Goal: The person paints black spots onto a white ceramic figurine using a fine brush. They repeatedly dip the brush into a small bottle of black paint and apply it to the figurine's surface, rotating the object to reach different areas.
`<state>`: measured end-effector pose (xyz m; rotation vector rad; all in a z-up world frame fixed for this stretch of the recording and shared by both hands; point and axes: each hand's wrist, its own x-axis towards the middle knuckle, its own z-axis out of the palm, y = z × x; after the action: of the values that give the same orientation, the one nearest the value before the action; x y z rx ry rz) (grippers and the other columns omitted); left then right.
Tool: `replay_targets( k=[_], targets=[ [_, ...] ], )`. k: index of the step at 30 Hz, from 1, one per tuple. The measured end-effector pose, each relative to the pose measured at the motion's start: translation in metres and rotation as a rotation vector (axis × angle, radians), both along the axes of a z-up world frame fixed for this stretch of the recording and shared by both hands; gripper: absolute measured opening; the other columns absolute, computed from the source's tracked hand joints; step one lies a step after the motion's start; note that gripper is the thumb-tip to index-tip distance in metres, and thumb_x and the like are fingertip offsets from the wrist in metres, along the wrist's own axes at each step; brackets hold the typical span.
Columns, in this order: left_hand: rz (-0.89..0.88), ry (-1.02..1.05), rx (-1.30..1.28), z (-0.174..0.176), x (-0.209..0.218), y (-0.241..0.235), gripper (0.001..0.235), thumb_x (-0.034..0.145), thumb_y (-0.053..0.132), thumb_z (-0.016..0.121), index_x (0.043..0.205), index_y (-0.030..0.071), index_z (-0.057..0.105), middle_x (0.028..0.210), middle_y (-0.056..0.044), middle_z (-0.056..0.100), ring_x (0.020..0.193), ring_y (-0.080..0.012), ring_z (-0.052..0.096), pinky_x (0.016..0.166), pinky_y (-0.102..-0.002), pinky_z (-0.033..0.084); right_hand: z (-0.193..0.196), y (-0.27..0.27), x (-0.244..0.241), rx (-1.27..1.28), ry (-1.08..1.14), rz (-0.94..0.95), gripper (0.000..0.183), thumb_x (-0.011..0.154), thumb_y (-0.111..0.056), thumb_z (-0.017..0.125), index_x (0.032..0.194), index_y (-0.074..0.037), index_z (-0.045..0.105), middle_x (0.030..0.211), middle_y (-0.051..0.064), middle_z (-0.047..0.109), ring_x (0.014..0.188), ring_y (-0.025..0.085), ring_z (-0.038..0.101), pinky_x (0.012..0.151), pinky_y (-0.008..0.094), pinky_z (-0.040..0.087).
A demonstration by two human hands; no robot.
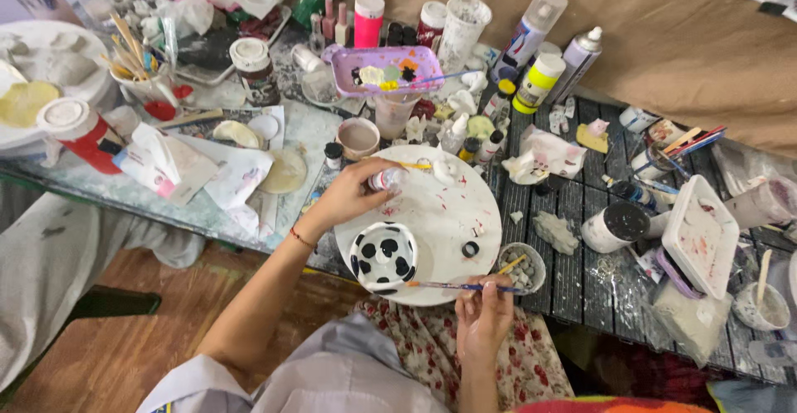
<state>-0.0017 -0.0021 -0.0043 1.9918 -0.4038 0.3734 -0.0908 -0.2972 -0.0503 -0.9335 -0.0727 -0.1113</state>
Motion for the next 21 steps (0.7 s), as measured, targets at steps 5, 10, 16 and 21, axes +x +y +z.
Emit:
replay_targets(
  k=[5, 10, 16, 21],
  targets=[
    [0.009, -0.101, -0.005, -0.001, -0.002, 0.000, 0.039, 0.088, 0.014, 0.077, 0.125, 0.005, 0.068, 0.120, -0.012, 0.071, 0.103, -0.0253, 0.070, 0.087, -0.035, 0.056, 0.006, 0.005, -0.004, 0.025, -0.097, 0.013, 0.010, 0.108, -0.017, 0.056, 0.111, -0.007, 0.053, 0.095, 0.007, 0.059, 0.071, 0.010, 0.048, 0.057, 0.026, 0.042],
    [0.038, -0.023, 0.022, 0.007, -0.007, -0.001, 0.039, 0.086, 0.016, 0.077, 0.123, 0.007, 0.068, 0.119, -0.011, 0.071, 0.100, -0.0261, 0.070, 0.081, -0.035, 0.057, 0.015, 0.011, -0.005, -0.012, -0.178, 0.030, 0.011, 0.109, -0.017, 0.056, 0.110, -0.007, 0.054, 0.094, 0.007, 0.057, 0.078, 0.012, 0.050, 0.063, 0.030, 0.045],
    [-0.007, -0.153, 0.004, 0.004, -0.011, 0.001, 0.039, 0.088, 0.014, 0.077, 0.125, 0.006, 0.068, 0.122, -0.013, 0.070, 0.105, -0.0291, 0.070, 0.089, -0.036, 0.056, 0.015, 0.012, -0.007, 0.009, -0.137, -0.014, 0.011, 0.106, -0.017, 0.057, 0.110, -0.007, 0.054, 0.096, 0.007, 0.056, 0.079, 0.012, 0.048, 0.064, 0.029, 0.041],
    [0.007, -0.047, -0.013, 0.007, -0.015, 0.001, 0.039, 0.086, 0.015, 0.077, 0.124, 0.007, 0.068, 0.119, -0.013, 0.071, 0.103, -0.0281, 0.071, 0.086, -0.035, 0.057, 0.014, 0.012, -0.009, -0.016, -0.235, 0.007, 0.012, 0.108, -0.016, 0.058, 0.111, -0.005, 0.054, 0.095, 0.007, 0.054, 0.083, 0.014, 0.048, 0.071, 0.031, 0.040]
  ],
)
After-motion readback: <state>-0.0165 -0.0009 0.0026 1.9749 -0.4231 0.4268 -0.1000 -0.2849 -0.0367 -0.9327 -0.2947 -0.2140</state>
